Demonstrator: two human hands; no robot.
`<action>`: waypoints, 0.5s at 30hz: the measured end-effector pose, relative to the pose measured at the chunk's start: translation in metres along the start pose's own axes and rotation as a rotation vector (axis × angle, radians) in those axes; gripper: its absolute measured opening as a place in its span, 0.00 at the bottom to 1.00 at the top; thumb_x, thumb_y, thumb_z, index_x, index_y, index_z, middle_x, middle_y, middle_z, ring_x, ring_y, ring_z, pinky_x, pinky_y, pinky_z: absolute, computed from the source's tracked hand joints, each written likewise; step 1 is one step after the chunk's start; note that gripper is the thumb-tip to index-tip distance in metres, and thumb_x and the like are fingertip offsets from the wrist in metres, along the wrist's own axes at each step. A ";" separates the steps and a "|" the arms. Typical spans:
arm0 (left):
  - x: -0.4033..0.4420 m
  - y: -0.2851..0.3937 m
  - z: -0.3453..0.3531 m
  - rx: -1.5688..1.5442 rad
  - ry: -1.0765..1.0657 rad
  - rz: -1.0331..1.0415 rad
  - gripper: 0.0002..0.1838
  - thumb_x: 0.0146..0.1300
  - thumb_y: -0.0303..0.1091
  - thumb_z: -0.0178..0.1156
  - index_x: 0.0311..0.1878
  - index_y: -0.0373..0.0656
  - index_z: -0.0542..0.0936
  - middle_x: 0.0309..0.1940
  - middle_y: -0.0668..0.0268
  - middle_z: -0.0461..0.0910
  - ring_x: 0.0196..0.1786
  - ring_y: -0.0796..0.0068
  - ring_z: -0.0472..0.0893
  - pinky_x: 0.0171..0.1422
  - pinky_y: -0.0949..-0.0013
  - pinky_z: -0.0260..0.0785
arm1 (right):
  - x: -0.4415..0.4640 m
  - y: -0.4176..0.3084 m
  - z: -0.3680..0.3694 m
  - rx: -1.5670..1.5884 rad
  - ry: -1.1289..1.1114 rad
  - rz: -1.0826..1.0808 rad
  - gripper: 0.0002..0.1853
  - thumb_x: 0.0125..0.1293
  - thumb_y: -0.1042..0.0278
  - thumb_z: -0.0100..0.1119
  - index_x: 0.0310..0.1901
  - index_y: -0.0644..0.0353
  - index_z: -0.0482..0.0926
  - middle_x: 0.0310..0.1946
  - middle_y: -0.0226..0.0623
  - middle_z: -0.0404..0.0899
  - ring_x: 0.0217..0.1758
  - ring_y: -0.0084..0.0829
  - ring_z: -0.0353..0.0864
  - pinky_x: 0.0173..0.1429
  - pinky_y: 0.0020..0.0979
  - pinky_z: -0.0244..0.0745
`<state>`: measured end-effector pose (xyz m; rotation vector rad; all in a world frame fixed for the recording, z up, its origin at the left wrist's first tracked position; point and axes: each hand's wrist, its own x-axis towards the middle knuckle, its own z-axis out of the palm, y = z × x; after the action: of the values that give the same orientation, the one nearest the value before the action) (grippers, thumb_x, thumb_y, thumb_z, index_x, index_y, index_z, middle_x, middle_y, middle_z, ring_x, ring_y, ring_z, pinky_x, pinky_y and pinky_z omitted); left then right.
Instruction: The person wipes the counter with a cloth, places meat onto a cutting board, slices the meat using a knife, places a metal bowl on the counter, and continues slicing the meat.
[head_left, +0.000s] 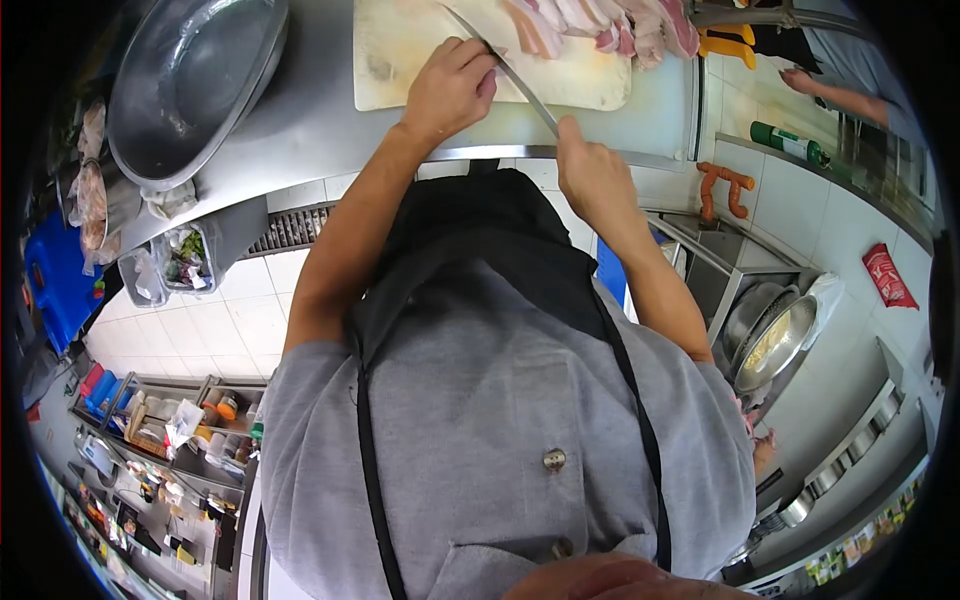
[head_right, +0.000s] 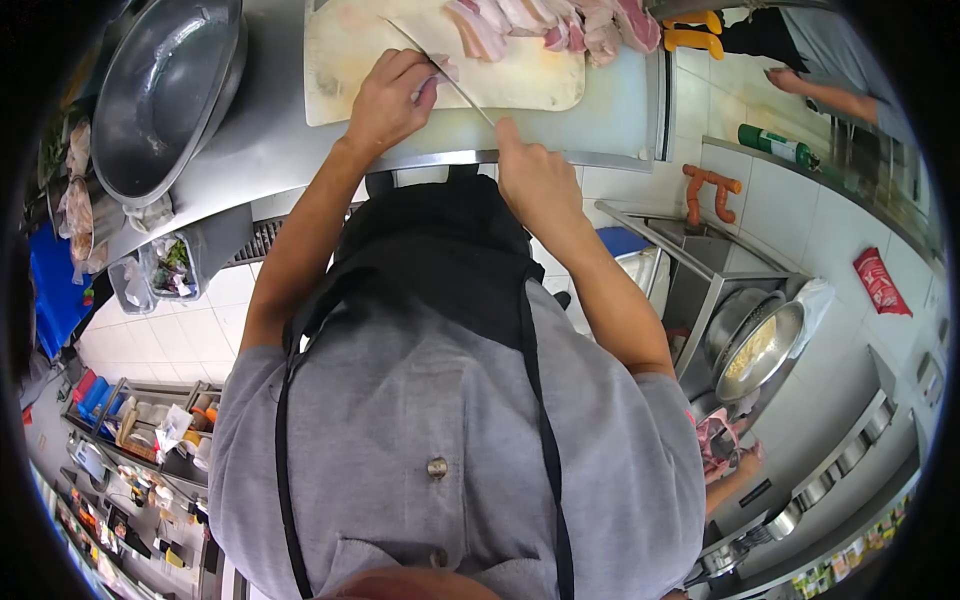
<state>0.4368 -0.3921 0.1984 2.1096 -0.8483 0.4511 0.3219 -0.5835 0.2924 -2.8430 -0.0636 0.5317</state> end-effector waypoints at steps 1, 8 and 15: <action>-0.001 0.000 0.001 0.019 0.007 0.013 0.09 0.50 0.23 0.66 0.37 0.41 0.83 0.38 0.66 0.79 0.42 0.62 0.78 0.49 0.63 0.75 | -0.004 0.000 0.000 0.003 -0.026 0.025 0.10 0.66 0.74 0.47 0.48 0.61 0.65 0.25 0.61 0.81 0.32 0.65 0.83 0.37 0.60 0.76; -0.003 0.000 0.004 -0.002 0.030 0.007 0.11 0.48 0.19 0.66 0.37 0.40 0.83 0.38 0.63 0.82 0.41 0.60 0.80 0.44 0.62 0.77 | -0.042 0.008 -0.015 -0.032 -0.184 0.116 0.11 0.65 0.75 0.47 0.49 0.62 0.66 0.27 0.61 0.81 0.33 0.64 0.83 0.38 0.60 0.76; -0.004 0.000 0.006 0.046 0.008 -0.001 0.10 0.48 0.19 0.66 0.36 0.39 0.82 0.38 0.63 0.82 0.41 0.60 0.80 0.45 0.62 0.77 | 0.033 -0.001 0.005 0.042 -0.039 -0.049 0.16 0.65 0.75 0.47 0.54 0.63 0.66 0.31 0.60 0.82 0.36 0.64 0.84 0.39 0.60 0.76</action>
<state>0.4342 -0.3958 0.1928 2.1488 -0.8402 0.4822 0.3510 -0.5788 0.2767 -2.7831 -0.1268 0.5712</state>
